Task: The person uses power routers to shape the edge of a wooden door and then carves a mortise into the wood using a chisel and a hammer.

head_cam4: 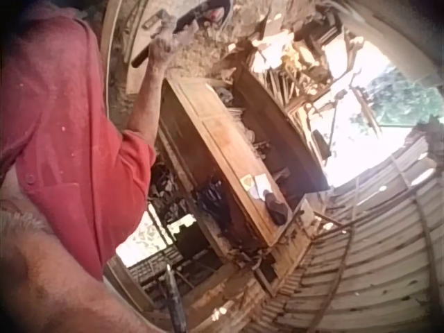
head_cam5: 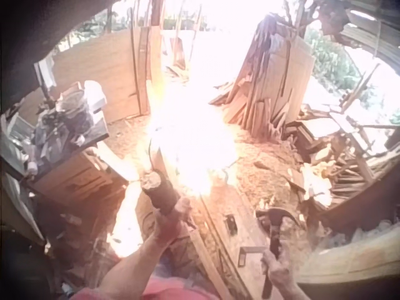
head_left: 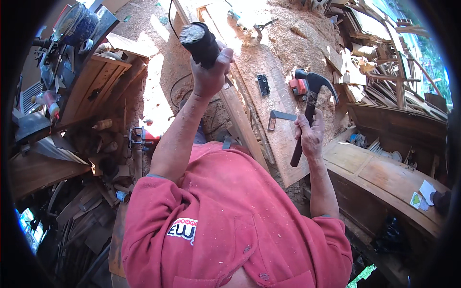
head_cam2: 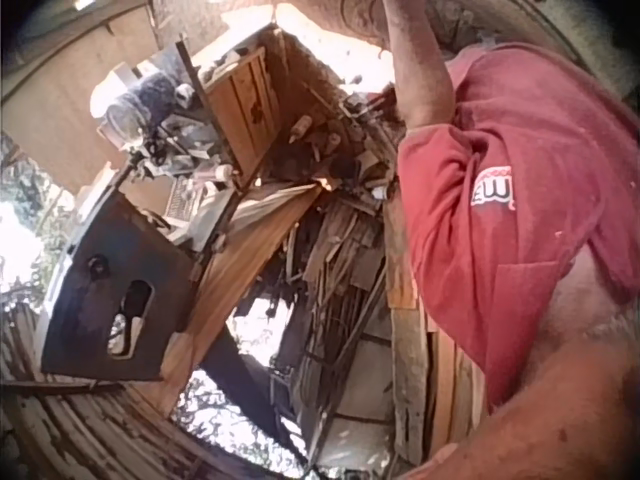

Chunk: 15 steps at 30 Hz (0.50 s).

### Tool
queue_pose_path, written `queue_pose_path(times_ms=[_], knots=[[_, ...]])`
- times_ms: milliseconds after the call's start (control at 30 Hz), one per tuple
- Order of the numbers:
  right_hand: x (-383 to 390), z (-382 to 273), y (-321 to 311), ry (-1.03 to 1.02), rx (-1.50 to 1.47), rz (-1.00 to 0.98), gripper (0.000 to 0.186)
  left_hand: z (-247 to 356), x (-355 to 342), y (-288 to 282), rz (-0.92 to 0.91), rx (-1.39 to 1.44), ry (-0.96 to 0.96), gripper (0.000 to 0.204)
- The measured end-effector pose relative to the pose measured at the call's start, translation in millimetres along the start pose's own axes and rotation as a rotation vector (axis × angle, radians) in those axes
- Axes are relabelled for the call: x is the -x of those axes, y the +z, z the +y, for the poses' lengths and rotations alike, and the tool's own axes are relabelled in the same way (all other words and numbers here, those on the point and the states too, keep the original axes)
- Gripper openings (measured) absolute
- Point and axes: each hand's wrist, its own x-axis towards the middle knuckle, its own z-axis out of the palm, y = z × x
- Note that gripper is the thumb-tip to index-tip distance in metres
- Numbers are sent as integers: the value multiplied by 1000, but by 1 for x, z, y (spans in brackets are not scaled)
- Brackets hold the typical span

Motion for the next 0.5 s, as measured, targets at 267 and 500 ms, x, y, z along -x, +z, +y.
queue_pose_path(times_ms=[267,500], knots=[[6,4,-7,208,-165,80,34,-1,-3,-5,-19,1,-46,11],[11,0,1,152,11,18,49,-5,-1,-7,20,12,-71,12]])
